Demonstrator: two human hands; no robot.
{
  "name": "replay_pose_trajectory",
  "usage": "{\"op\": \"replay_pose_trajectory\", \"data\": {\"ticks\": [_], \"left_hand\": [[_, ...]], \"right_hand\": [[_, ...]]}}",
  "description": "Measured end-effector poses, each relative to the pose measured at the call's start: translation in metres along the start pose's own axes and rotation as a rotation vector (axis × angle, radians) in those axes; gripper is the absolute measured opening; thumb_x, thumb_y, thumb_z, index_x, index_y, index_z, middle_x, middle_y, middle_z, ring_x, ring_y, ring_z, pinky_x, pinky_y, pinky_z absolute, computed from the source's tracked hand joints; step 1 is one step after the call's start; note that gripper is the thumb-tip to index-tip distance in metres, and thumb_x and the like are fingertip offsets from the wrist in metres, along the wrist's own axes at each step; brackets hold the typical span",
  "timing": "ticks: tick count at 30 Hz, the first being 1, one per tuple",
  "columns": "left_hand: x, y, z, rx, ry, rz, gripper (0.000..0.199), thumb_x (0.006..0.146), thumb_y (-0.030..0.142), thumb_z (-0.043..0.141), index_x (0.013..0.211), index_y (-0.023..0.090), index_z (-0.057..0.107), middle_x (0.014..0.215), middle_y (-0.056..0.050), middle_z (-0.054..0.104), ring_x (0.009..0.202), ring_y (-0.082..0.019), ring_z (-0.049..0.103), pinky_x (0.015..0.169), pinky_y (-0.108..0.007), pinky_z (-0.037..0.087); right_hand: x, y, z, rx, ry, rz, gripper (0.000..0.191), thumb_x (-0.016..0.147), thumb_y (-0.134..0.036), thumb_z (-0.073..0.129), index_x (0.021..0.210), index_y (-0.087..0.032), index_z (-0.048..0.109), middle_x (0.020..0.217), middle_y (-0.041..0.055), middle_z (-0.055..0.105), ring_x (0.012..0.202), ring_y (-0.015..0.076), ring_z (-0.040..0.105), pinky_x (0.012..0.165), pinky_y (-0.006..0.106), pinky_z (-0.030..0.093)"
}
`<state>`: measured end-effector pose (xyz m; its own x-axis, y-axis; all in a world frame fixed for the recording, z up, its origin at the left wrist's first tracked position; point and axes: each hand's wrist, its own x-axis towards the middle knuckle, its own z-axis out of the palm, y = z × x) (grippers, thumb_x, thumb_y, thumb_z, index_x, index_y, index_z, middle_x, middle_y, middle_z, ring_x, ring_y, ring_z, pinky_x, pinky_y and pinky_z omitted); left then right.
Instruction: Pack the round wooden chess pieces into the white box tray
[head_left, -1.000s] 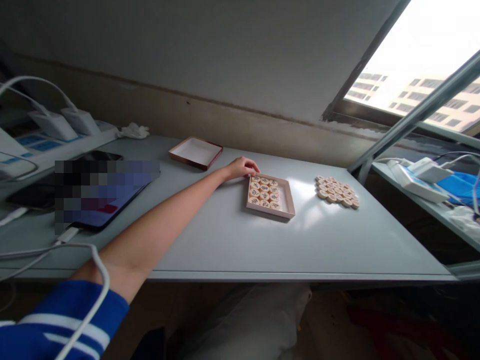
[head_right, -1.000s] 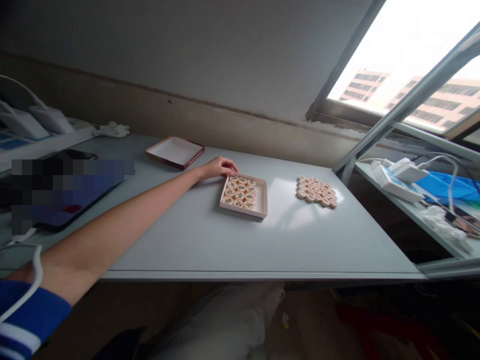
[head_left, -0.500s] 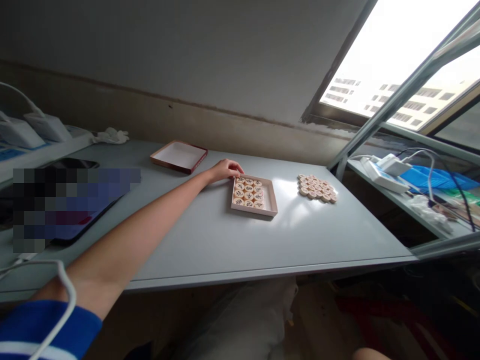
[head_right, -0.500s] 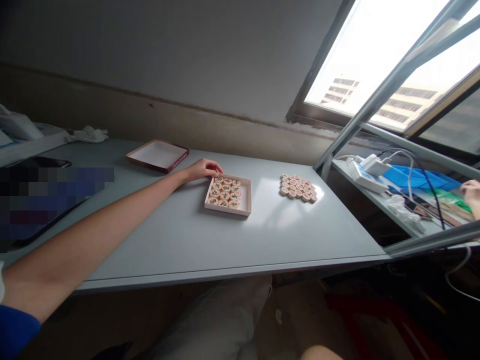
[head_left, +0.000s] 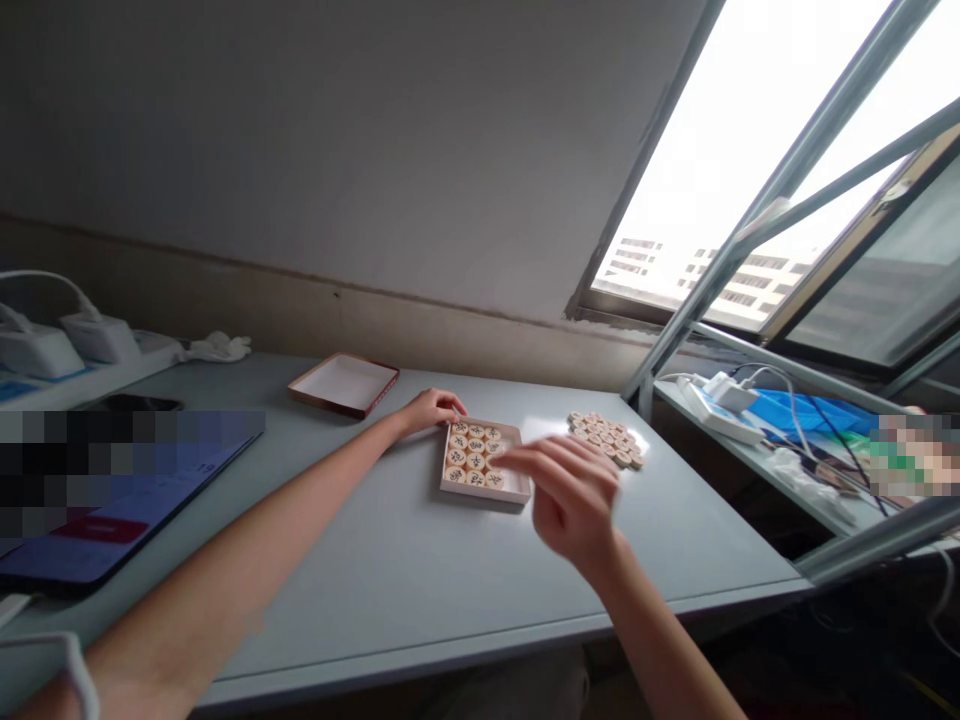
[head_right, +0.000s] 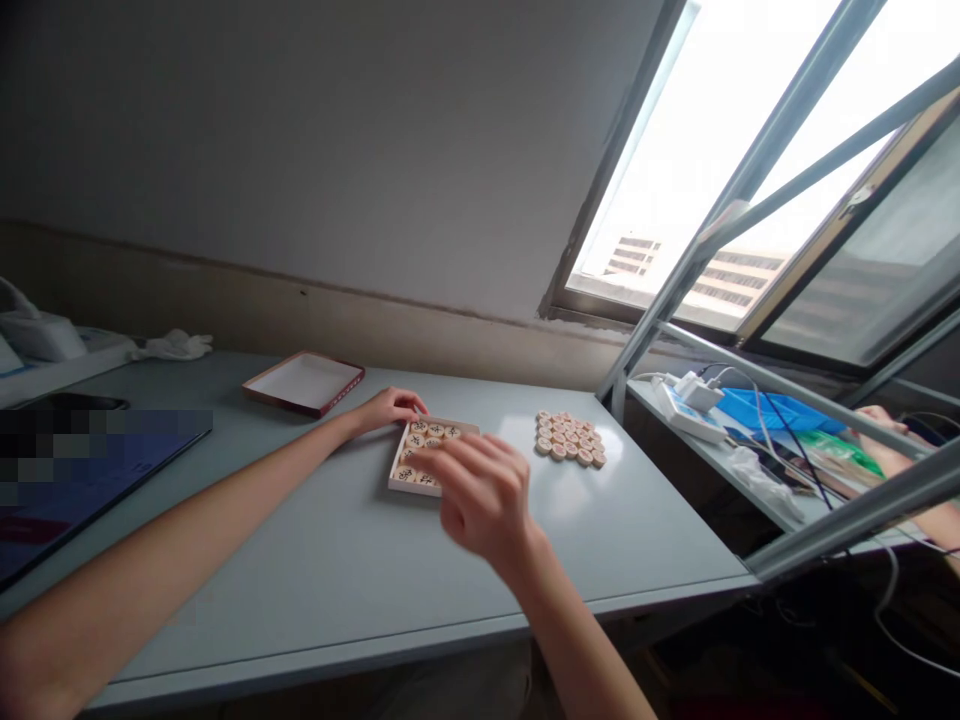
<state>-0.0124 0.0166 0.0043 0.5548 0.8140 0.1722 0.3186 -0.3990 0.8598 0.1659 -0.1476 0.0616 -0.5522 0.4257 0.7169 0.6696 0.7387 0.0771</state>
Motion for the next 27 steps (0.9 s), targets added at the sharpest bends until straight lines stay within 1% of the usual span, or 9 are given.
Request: {"op": "replay_pose_trajectory", "data": {"ticks": [2, 4, 6, 8, 11, 16, 19, 23, 27], "left_hand": [[0.0, 0.0, 0.001, 0.0, 0.029, 0.011, 0.026, 0.061, 0.025, 0.05, 0.078, 0.011, 0.064, 0.061, -0.001, 0.057, 0.062, -0.014, 0.051, 0.06, -0.023, 0.038], [0.001, -0.002, 0.001, 0.018, 0.055, 0.006, 0.026, 0.06, 0.024, 0.049, 0.077, 0.011, 0.064, 0.059, 0.0, 0.056, 0.06, -0.014, 0.05, 0.058, -0.023, 0.037], [0.003, -0.004, 0.001, 0.03, 0.078, -0.016, 0.026, 0.06, 0.024, 0.048, 0.077, 0.01, 0.063, 0.057, 0.0, 0.055, 0.059, -0.014, 0.049, 0.056, -0.023, 0.036], [0.005, -0.007, 0.001, 0.032, 0.08, -0.017, 0.027, 0.06, 0.023, 0.048, 0.077, 0.01, 0.063, 0.057, 0.0, 0.055, 0.059, -0.014, 0.048, 0.055, -0.022, 0.036], [0.006, -0.008, 0.001, 0.041, 0.079, -0.005, 0.026, 0.06, 0.023, 0.047, 0.076, 0.011, 0.063, 0.06, 0.0, 0.056, 0.061, -0.014, 0.049, 0.057, -0.022, 0.036], [0.004, -0.002, 0.002, 0.075, 0.084, -0.003, 0.025, 0.06, 0.025, 0.046, 0.074, 0.011, 0.063, 0.067, -0.002, 0.059, 0.067, -0.015, 0.051, 0.061, -0.023, 0.037], [0.002, 0.0, 0.002, 0.09, 0.077, -0.011, 0.025, 0.061, 0.025, 0.047, 0.074, 0.012, 0.062, 0.067, -0.002, 0.059, 0.068, -0.016, 0.051, 0.062, -0.023, 0.037], [0.002, -0.002, 0.002, 0.096, 0.06, -0.01, 0.023, 0.063, 0.026, 0.048, 0.075, 0.012, 0.062, 0.067, -0.002, 0.059, 0.067, -0.016, 0.052, 0.062, -0.023, 0.038], [0.001, -0.001, 0.003, 0.175, 0.059, 0.019, 0.024, 0.068, 0.028, 0.046, 0.079, 0.012, 0.061, 0.078, -0.005, 0.06, 0.074, -0.018, 0.054, 0.067, -0.026, 0.041]], "right_hand": [[0.016, 0.04, 0.02, -0.005, -0.151, 0.073, 0.031, 0.077, -0.006, 0.041, 0.086, -0.025, 0.064, 0.088, 0.0015, 0.062, 0.083, 0.0151, 0.052, 0.07, 0.028, 0.041], [0.021, 0.076, 0.039, -0.008, -0.356, 0.121, 0.025, 0.074, -0.008, 0.049, 0.081, -0.027, 0.065, 0.101, 0.0012, 0.058, 0.095, 0.0178, 0.048, 0.079, 0.033, 0.04], [0.015, 0.101, 0.054, 0.02, -0.453, 0.182, 0.021, 0.071, -0.014, 0.057, 0.086, -0.027, 0.064, 0.104, 0.0019, 0.056, 0.098, 0.0195, 0.046, 0.082, 0.035, 0.039], [0.007, 0.112, 0.063, 0.058, -0.491, 0.225, 0.025, 0.07, -0.018, 0.061, 0.093, -0.027, 0.062, 0.105, 0.0027, 0.054, 0.099, 0.0201, 0.045, 0.083, 0.036, 0.039], [-0.003, 0.112, 0.069, 0.081, -0.476, 0.261, 0.024, 0.073, -0.02, 0.059, 0.096, -0.027, 0.06, 0.106, 0.0024, 0.054, 0.1, 0.02, 0.044, 0.084, 0.036, 0.038], [-0.005, 0.108, 0.072, 0.062, -0.444, 0.272, 0.028, 0.075, -0.021, 0.058, 0.1, -0.032, 0.059, 0.112, 0.0009, 0.051, 0.102, 0.0208, 0.041, 0.083, 0.037, 0.038], [-0.005, 0.109, 0.072, 0.058, -0.421, 0.263, 0.023, 0.074, -0.022, 0.059, 0.096, -0.031, 0.061, 0.107, 0.0011, 0.052, 0.1, 0.0199, 0.042, 0.082, 0.035, 0.039], [-0.005, 0.109, 0.068, 0.04, -0.306, 0.256, 0.02, 0.071, -0.028, 0.064, 0.09, -0.025, 0.06, 0.101, 0.0015, 0.055, 0.095, 0.0191, 0.045, 0.081, 0.034, 0.04], [-0.003, 0.105, 0.061, 0.022, -0.144, 0.244, 0.018, 0.075, -0.025, 0.059, 0.093, -0.023, 0.057, 0.102, 0.0021, 0.055, 0.096, 0.0179, 0.045, 0.084, 0.033, 0.038]]}}
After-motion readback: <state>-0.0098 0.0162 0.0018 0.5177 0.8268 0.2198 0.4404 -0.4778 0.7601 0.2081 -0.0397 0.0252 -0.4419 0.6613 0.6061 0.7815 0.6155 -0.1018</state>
